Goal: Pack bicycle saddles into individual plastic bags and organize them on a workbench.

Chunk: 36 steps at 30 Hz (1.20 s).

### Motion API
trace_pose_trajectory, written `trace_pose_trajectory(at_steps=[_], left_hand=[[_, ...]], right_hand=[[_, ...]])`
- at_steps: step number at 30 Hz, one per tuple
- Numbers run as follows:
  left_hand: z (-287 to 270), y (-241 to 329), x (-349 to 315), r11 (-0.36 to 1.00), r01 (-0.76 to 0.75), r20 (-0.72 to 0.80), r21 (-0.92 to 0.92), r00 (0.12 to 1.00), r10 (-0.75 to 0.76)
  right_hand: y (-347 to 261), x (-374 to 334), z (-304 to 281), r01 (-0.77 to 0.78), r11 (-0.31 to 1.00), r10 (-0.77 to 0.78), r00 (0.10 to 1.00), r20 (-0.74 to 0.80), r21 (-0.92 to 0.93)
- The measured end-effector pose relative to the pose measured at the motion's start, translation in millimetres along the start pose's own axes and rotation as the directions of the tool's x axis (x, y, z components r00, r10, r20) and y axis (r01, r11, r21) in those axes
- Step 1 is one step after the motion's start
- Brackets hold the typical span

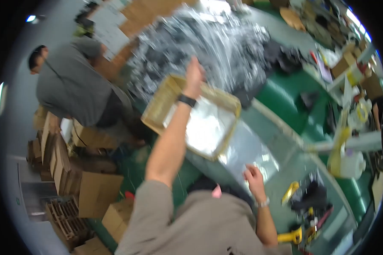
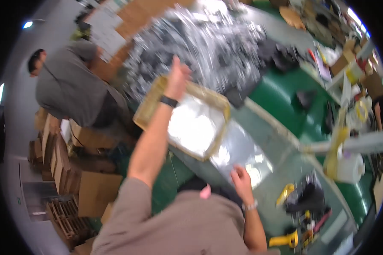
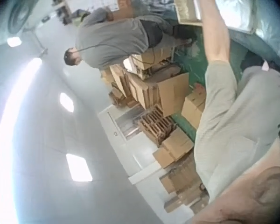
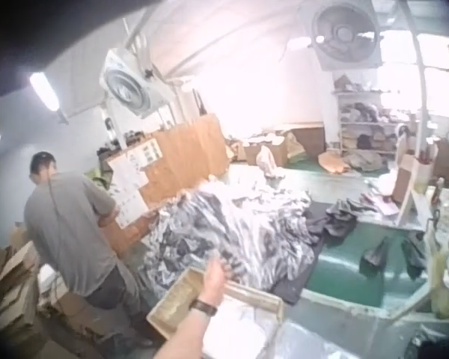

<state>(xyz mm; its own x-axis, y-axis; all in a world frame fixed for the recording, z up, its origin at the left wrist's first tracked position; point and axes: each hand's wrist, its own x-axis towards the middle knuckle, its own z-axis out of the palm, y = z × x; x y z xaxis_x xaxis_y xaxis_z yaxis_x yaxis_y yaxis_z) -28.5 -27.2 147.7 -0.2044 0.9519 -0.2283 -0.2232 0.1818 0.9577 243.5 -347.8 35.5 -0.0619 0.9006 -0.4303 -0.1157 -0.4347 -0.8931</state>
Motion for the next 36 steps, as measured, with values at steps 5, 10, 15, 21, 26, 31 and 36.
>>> trace_pose_trajectory(at_steps=[5, 10, 15, 21, 26, 31, 36], left_hand=[[-42.8, -84.4, -153.5, 0.220, -0.820, 0.849, 0.528, 0.504, -0.161], [-80.5, -158.4, -267.2, 0.222, -0.196, 0.294, 0.955, 0.528, -0.797], [-47.4, -216.2, -287.8, 0.598, 0.119, 0.504, 0.792, 0.425, -0.752], [6.6, -198.0, -303.4, 0.740, 0.560, 0.682, 0.373, 0.376, -0.628], [38.2, -187.2, -315.2, 0.806, 0.490, 0.760, 0.331, 0.368, -0.536], [52.3, -172.2, -314.4, 0.858, 0.428, 0.750, 0.283, 0.459, -0.476], [71.2, -158.2, -316.9, 0.921, 0.277, 0.808, 0.274, 0.453, -0.377]], right_hand=[[14.0, -25.4, -18.1, -0.052, 0.939, 0.086, 0.993, 0.084, -0.340], [17.0, -51.0, -26.1, -0.128, 0.916, 0.262, 0.909, 0.324, -0.380], [22.5, -56.6, -32.4, 0.157, 0.796, 0.203, 0.840, 0.503, -0.584], [52.2, -86.8, -45.8, 0.013, 0.851, 0.227, 0.893, 0.389, -0.526], [1.9, -109.0, -29.2, 0.155, 0.842, 0.094, 0.901, 0.424, -0.517], [-16.2, -111.2, -27.2, 0.283, 0.719, 0.079, 0.874, 0.479, -0.635], [1.4, -108.5, -27.7, 0.432, 0.563, 0.003, 0.852, 0.524, -0.705]])
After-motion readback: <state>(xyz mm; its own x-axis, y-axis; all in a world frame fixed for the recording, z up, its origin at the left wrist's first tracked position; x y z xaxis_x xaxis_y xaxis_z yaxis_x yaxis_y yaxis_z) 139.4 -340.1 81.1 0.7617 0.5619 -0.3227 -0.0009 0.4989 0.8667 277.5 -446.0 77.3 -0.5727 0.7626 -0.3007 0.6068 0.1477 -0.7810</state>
